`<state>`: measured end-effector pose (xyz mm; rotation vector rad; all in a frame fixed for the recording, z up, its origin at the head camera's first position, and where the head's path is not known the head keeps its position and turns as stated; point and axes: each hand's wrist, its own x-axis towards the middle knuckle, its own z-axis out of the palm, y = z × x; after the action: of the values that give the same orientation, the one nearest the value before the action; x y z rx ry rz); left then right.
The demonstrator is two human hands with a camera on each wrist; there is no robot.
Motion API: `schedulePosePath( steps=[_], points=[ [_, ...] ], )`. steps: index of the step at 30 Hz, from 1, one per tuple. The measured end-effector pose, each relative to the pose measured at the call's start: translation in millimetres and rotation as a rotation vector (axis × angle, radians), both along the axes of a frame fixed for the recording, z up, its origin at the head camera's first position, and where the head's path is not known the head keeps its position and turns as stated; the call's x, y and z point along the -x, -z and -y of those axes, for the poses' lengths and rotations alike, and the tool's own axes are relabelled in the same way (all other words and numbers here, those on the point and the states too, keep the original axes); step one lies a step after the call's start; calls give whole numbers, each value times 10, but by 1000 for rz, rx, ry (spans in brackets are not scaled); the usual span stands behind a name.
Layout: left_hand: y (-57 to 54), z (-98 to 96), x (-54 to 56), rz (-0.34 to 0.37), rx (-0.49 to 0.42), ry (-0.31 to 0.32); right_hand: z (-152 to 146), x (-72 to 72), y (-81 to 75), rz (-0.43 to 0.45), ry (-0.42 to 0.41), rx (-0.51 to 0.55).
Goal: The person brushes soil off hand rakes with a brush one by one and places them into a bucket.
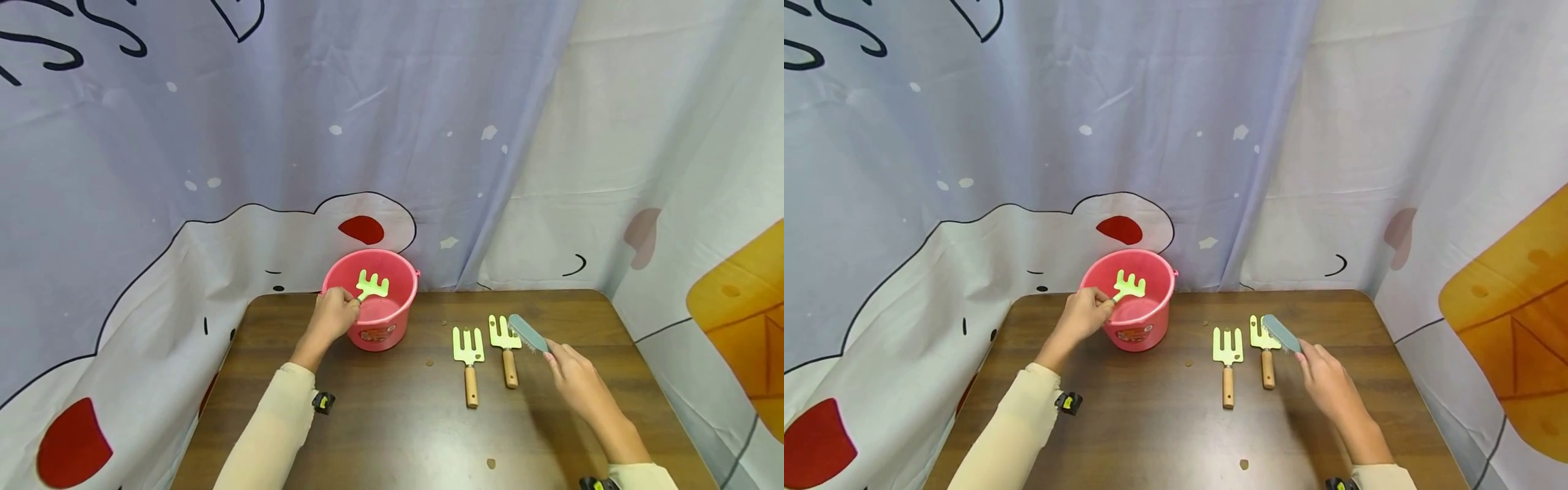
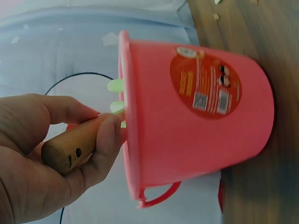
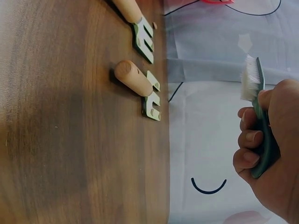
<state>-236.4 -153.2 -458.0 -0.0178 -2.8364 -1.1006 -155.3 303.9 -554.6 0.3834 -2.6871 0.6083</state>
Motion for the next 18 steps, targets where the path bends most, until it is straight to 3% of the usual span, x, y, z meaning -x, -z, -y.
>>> schedulePosePath(
  steps=[10,18],
  points=[
    [-47,-62,394,181,127,19,-28,22,-15,33,5,-26],
    [31,-169,607,208,181,-34,-54,45,-28,39,1,-37]
  ],
)
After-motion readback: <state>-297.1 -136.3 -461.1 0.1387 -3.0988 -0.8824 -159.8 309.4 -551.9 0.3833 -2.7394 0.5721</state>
